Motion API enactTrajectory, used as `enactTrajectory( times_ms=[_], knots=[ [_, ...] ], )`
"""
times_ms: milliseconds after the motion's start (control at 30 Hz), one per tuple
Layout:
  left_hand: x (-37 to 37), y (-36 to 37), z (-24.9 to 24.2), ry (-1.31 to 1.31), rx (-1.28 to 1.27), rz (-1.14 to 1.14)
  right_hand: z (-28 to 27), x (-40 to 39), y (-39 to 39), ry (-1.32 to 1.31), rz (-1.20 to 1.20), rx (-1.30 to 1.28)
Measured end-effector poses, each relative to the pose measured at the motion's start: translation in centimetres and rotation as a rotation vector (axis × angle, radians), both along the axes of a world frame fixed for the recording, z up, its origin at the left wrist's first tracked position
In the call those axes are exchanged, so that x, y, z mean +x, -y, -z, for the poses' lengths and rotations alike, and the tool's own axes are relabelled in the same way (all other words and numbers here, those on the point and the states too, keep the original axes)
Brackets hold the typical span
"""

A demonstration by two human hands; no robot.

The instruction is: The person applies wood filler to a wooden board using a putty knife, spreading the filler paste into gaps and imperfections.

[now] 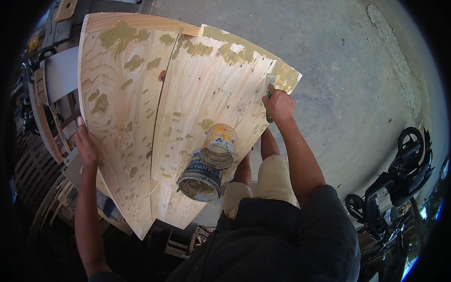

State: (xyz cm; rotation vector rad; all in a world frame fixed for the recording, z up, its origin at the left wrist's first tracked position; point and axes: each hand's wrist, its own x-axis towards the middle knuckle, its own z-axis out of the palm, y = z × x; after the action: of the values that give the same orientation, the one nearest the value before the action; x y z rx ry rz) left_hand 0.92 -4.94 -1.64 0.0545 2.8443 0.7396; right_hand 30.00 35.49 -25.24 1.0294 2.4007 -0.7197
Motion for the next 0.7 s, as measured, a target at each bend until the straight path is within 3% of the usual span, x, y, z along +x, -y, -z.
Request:
enactTrajectory(
  times_ms=[133, 300, 433, 567, 700],
  knots=[
    [0.0, 0.2, 0.0, 0.005, -0.039, 0.016, -1.5, -0.6, -0.6, 0.076, -0.069, -0.084],
    [0.1, 0.1, 0.0, -0.007, -0.02, 0.003, -0.9, -2.6, -0.6, -0.185, 0.032, 0.024],
    [0.0, 0.1, 0.0, 0.01, 0.008, 0.02, 0.7, -3.2, -0.6, -0.117, 0.113, 0.06],
    [-0.1, 0.0, -0.1, 0.002, -0.026, 0.006, 0.3, -2.5, 0.3, -0.06, -0.033, 0.043],
    [-0.1, 0.3, 0.0, -0.014, 0.01, 0.013, -0.8, -4.7, -0.2, -0.083, 0.11, 0.02]
  ],
)
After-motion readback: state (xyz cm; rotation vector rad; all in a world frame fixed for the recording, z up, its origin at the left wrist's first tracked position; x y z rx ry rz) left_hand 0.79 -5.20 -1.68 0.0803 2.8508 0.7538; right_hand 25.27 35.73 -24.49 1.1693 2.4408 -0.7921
